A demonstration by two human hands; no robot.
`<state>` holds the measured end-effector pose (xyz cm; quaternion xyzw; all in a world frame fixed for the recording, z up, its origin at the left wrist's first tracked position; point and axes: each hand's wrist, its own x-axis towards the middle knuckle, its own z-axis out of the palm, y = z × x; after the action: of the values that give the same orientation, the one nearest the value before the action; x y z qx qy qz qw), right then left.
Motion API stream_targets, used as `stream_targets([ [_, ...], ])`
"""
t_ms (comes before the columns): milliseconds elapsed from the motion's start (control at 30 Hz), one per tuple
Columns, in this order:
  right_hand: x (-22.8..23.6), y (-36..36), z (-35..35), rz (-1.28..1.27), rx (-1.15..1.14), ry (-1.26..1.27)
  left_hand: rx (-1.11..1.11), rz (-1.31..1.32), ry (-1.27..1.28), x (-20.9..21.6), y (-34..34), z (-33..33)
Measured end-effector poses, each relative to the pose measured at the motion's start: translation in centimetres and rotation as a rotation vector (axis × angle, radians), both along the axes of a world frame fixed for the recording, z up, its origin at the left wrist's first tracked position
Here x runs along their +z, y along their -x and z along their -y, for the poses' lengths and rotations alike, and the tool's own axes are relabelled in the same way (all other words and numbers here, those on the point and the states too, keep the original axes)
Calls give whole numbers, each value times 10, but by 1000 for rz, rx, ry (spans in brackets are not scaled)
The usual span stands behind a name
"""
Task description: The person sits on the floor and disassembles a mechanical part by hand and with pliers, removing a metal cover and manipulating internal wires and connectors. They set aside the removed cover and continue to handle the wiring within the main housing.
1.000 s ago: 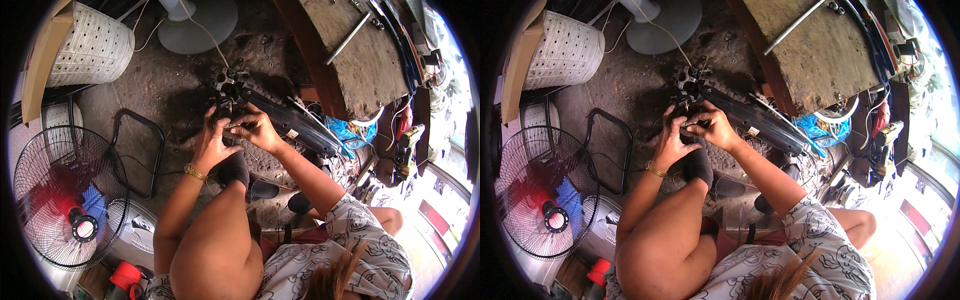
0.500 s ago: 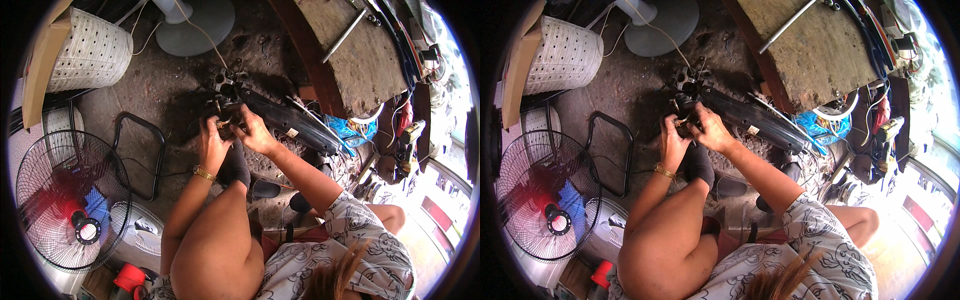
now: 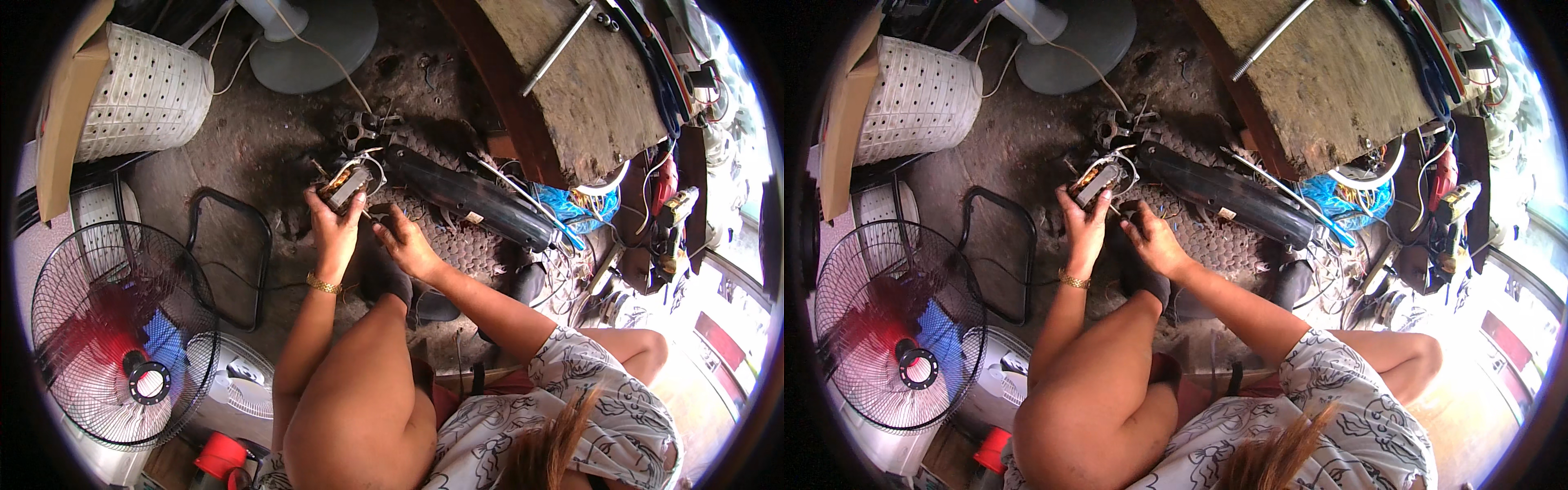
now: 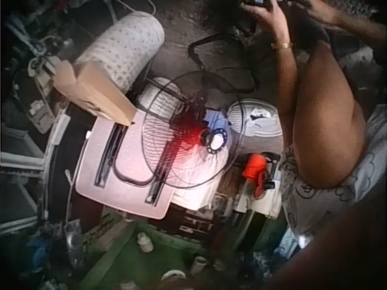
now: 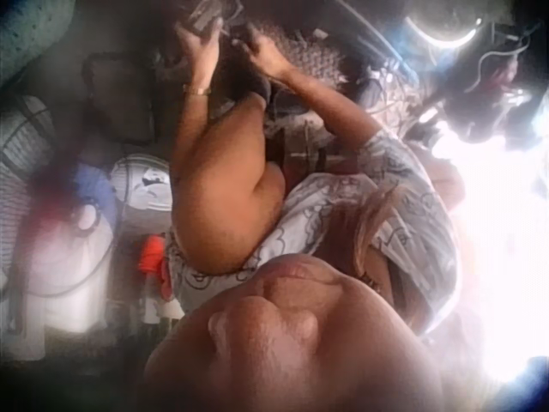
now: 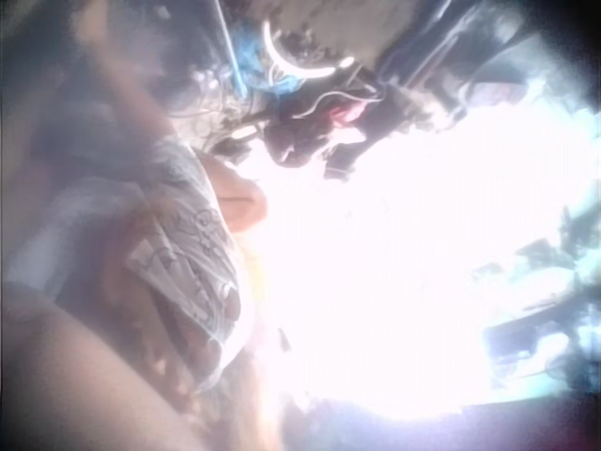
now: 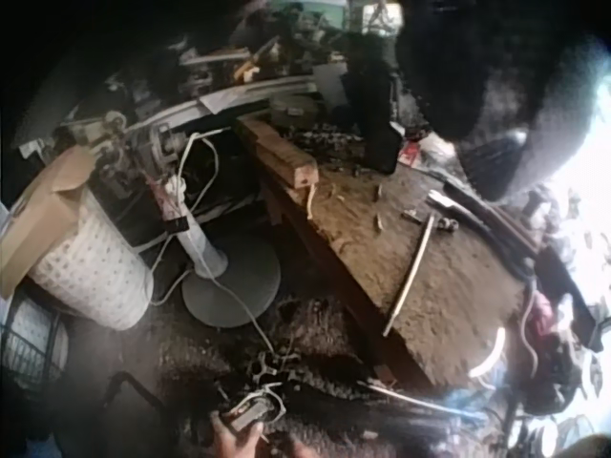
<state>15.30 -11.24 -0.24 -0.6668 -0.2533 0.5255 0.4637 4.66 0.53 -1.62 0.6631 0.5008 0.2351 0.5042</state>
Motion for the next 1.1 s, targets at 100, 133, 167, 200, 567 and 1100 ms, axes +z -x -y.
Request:
stream_targets([
  [100,-4,5,-4,185,22,-40,120,159,179,7,-6,-1],
  [133,3,5,-6,273,54,-11,122,159,179,8,-6,-2],
  [167,10,5,-7,234,39,2,144,175,222,10,-5,-3],
  [200,8,5,-6,235,36,3,161,190,264,10,-6,-5],
  [567,-4,21,-3,-100,-273,-74,112,196,373,5,-5,-1],
  [1100,33,-20,-23,274,154,14,414,375,695,-13,5,4],
])
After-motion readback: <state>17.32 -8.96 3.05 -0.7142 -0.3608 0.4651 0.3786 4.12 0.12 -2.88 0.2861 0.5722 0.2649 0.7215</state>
